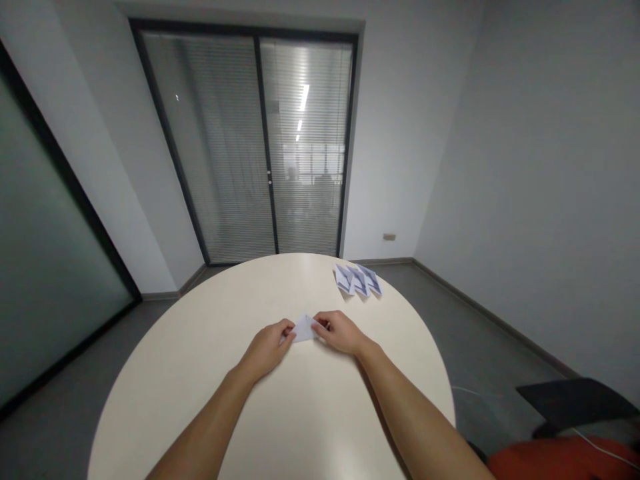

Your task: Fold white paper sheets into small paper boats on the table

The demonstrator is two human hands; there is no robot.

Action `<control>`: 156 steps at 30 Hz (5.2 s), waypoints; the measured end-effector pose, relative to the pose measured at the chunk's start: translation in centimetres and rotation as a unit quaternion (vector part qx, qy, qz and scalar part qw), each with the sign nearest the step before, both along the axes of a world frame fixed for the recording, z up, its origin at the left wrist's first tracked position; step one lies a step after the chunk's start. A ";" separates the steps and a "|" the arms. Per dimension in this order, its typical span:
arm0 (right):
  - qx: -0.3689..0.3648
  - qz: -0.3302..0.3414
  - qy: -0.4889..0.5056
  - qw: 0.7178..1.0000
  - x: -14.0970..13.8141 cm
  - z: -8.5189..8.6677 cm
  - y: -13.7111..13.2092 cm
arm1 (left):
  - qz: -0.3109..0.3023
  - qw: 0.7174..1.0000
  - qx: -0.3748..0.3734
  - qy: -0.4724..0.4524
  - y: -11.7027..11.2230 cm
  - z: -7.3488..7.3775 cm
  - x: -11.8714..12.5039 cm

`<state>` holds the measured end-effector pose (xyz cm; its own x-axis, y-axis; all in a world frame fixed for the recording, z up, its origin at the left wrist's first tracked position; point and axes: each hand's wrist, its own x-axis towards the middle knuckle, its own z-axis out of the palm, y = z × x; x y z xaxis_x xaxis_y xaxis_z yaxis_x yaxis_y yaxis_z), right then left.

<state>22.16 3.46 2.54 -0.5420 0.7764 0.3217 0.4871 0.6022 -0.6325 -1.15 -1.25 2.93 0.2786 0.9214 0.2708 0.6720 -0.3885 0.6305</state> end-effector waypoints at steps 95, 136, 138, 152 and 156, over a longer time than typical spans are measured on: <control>0.084 0.037 -0.069 0.993 -0.6 0.9 -0.5 | -0.009 0.986 0.104 0.128 0.5 -1.2 0.0; 0.124 -0.068 -0.024 0.990 -0.5 1.1 -0.2 | 0.054 0.974 0.186 0.120 0.3 0.0 0.4; 0.119 -0.077 -0.022 0.990 -0.5 1.1 -0.2 | 0.057 0.973 0.187 0.121 0.3 0.0 0.4; 0.091 -0.058 -0.013 0.994 -0.3 0.7 -0.1 | 0.065 0.970 0.192 0.132 0.1 0.0 0.5; 0.130 -0.021 -0.013 0.991 -0.4 1.2 -0.5 | 0.057 0.970 0.197 0.133 0.0 0.2 0.6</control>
